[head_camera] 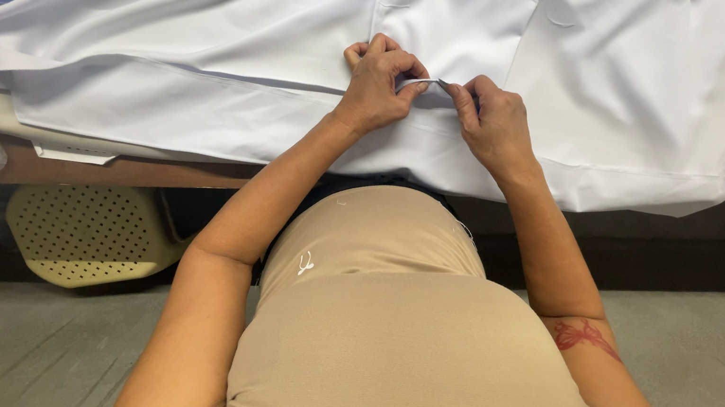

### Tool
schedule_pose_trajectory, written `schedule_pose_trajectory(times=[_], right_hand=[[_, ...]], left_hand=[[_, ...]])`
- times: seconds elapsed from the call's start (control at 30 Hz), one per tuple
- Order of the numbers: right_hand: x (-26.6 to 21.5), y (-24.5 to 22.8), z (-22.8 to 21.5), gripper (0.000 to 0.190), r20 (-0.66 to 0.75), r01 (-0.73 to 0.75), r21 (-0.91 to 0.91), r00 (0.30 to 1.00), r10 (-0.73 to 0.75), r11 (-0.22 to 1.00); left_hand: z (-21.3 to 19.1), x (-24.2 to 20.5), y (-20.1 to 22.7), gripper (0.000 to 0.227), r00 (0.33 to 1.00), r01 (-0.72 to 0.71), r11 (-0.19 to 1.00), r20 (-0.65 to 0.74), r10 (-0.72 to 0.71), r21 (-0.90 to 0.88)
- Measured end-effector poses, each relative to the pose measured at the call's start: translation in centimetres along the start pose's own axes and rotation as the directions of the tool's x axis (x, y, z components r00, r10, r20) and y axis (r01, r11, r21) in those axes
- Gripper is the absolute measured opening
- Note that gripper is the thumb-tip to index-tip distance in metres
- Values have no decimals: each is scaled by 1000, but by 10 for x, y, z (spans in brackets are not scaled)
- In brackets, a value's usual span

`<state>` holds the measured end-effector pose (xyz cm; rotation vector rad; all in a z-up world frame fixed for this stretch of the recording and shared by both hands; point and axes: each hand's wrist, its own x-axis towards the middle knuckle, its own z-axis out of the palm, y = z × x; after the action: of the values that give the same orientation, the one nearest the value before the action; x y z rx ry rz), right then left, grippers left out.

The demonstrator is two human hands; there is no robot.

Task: The person uses a small pair of scissors to cut threads and seams on a large white fabric laid on a table. The person repeatedly lifts and repositions the fabric to access different areas while cutting.

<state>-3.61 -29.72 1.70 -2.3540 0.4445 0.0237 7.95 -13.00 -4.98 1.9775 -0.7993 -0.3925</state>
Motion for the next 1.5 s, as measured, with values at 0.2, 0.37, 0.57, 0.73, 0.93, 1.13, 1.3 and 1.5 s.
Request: schedule_pose_trajectory(times=[0.2, 0.37, 0.57, 0.73, 0.93, 1.13, 1.3, 1.5], right_hand=[[2, -2, 5, 35, -27, 18, -31, 999, -19, 999], [1, -4, 2, 36, -23, -4, -25, 1000, 3, 1000], [1, -8, -2, 37, 15, -68, -28, 998, 68, 997], [0, -8, 0, 37, 1, -28, -28, 1000, 28, 999], [1, -11, 2, 36, 3, -51, -34, 999, 51, 998], [1, -13, 4, 35, -29, -23, -13, 999, 22, 1000], [1, -13, 10, 35, -26, 45, -29, 999, -46, 999], [2, -6, 15, 33, -28, 65, -37, 997, -66, 997]], left_hand=[[-2, -1, -1, 3, 1000, -18, 1000, 1, 18, 11], [-2, -2, -2, 4, 999, 24, 1000, 25, -23, -9], [-3, -1, -3, 3, 1000, -12, 1000, 23, 12, 14], [-2, 0, -4, 3, 1000, 2, 1000, 27, -2, 0], [-1, 1, -5, 2, 1000, -5, 1000, 26, 5, 5], [0, -1, -7, 3, 1000, -21, 1000, 14, 21, 0], [0, 0, -9, 3, 1000, -13, 1000, 18, 13, -1], [-1, -1, -4, 4, 1000, -2, 1000, 20, 3, -15]])
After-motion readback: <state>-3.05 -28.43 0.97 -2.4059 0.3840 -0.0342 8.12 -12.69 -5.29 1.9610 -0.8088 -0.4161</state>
